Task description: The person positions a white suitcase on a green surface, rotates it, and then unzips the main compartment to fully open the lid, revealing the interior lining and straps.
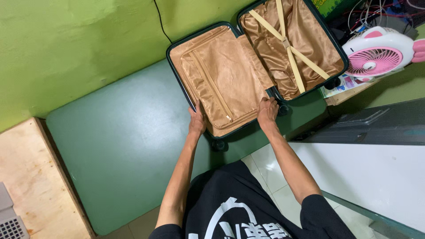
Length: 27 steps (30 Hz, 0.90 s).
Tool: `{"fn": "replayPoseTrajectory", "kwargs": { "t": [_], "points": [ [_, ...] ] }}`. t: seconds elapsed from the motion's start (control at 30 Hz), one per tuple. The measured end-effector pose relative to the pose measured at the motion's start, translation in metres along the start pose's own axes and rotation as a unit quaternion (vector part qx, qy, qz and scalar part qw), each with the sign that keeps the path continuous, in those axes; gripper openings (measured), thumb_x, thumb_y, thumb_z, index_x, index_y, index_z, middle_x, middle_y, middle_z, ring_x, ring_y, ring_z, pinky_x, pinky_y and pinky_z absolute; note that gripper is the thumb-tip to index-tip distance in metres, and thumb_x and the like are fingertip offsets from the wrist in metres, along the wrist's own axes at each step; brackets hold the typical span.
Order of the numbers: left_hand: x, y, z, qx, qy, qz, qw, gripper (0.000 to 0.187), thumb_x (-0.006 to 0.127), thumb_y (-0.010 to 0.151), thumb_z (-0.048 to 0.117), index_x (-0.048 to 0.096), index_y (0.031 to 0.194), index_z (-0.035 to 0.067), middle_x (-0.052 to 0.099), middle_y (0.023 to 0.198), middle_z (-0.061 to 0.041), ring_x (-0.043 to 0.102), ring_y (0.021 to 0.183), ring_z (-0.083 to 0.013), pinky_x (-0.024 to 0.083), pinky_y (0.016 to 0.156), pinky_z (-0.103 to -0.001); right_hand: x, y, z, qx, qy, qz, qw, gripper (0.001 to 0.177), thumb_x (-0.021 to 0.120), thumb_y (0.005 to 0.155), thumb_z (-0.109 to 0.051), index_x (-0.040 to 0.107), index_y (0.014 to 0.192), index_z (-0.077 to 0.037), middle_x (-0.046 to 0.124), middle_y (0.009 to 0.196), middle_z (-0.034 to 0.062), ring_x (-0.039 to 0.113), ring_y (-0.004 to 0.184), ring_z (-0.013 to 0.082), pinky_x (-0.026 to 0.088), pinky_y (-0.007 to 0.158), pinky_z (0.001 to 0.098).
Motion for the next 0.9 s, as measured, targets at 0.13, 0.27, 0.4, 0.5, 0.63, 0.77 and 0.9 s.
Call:
{"fn": "replayPoseTrajectory", "kwargs": {
  "t": [0.13, 0.27, 0.4, 0.5, 0.63, 0.77, 0.9],
  "points": [
    [0.002, 0.001, 0.001, -0.019, 0.0, -0.004, 1.0, 0.081, 0.057, 0.092, 0.0, 0.016, 0.161, 0.012, 0.023, 0.149, -0.035, 0.054, 0.117, -0.0562, 0.052, 0.099, -0.051, -0.006, 0.002, -0.003, 0.007, -0.027, -0.018, 0.999, 0.048, 0.079, 0.082, -0.006, 0.06, 0.124, 0.007, 0.06, 0.117, 0.0265, 0.06, 0.108, 0.0386, 0.048, 0.093, 0.047],
    [0.001, -0.001, 0.001, 0.011, -0.004, 0.017, 1.0, 0.083, 0.058, 0.09, -0.001, 0.016, 0.161, 0.012, 0.027, 0.147, -0.033, 0.053, 0.121, -0.0553, 0.051, 0.101, -0.05, -0.009, -0.003, -0.007, 0.006, -0.099, -0.008, 0.995, 0.056, 0.085, 0.074, -0.01, 0.062, 0.123, 0.005, 0.063, 0.114, 0.0228, 0.06, 0.106, 0.0344, 0.046, 0.09, 0.0455],
    [0.0, -0.001, 0.004, -0.022, -0.009, 0.004, 1.0, 0.084, 0.06, 0.09, -0.001, 0.017, 0.16, 0.014, 0.026, 0.15, -0.03, 0.052, 0.122, -0.0542, 0.051, 0.1, -0.051, -0.005, -0.003, -0.004, 0.01, -0.116, 0.007, 0.993, 0.055, 0.086, 0.071, -0.012, 0.063, 0.119, 0.003, 0.065, 0.112, 0.023, 0.06, 0.106, 0.0343, 0.044, 0.09, 0.0452],
    [-0.002, -0.002, 0.006, 0.049, -0.009, 0.045, 0.998, 0.087, 0.06, 0.089, -0.003, 0.016, 0.163, 0.011, 0.028, 0.147, -0.031, 0.051, 0.124, -0.055, 0.05, 0.104, -0.05, -0.005, -0.007, -0.002, 0.01, -0.099, 0.079, 0.992, 0.039, 0.082, 0.08, -0.006, 0.066, 0.115, 0.002, 0.066, 0.108, 0.0221, 0.06, 0.105, 0.0344, 0.044, 0.09, 0.046],
    [-0.001, -0.001, 0.006, -0.051, -0.015, -0.021, 0.998, 0.089, 0.059, 0.088, -0.003, 0.015, 0.163, 0.015, 0.025, 0.15, -0.028, 0.054, 0.123, -0.0499, 0.053, 0.103, -0.046, -0.002, -0.011, -0.003, 0.032, -0.061, 0.034, 0.997, 0.041, 0.077, 0.076, 0.0, 0.066, 0.114, 0.007, 0.066, 0.108, 0.0263, 0.06, 0.104, 0.0376, 0.045, 0.089, 0.0468],
    [0.0, 0.002, 0.006, -0.015, -0.008, 0.01, 1.0, 0.088, 0.063, 0.089, -0.003, 0.016, 0.162, 0.012, 0.025, 0.15, -0.03, 0.051, 0.126, -0.0517, 0.05, 0.106, -0.047, 0.006, -0.016, 0.005, 0.034, -0.002, 0.032, 0.999, 0.03, 0.071, 0.085, 0.002, 0.066, 0.113, 0.01, 0.065, 0.112, 0.0282, 0.06, 0.108, 0.04, 0.045, 0.095, 0.0503],
    [-0.001, 0.001, 0.008, -0.04, -0.012, -0.015, 0.999, 0.09, 0.062, 0.088, -0.004, 0.014, 0.163, 0.013, 0.022, 0.152, -0.031, 0.054, 0.124, -0.0511, 0.049, 0.108, -0.046, 0.008, -0.014, 0.01, 0.04, 0.043, 0.067, 0.996, 0.029, 0.068, 0.086, 0.004, 0.065, 0.115, 0.009, 0.065, 0.115, 0.028, 0.059, 0.111, 0.0408, 0.045, 0.098, 0.0507]
  ]
}}
Point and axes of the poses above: each hand's wrist, its own y-axis towards the middle knuckle, its own x-axis out of the palm, z = x × y, the point moved 2 cm from there along y, towards the middle knuckle
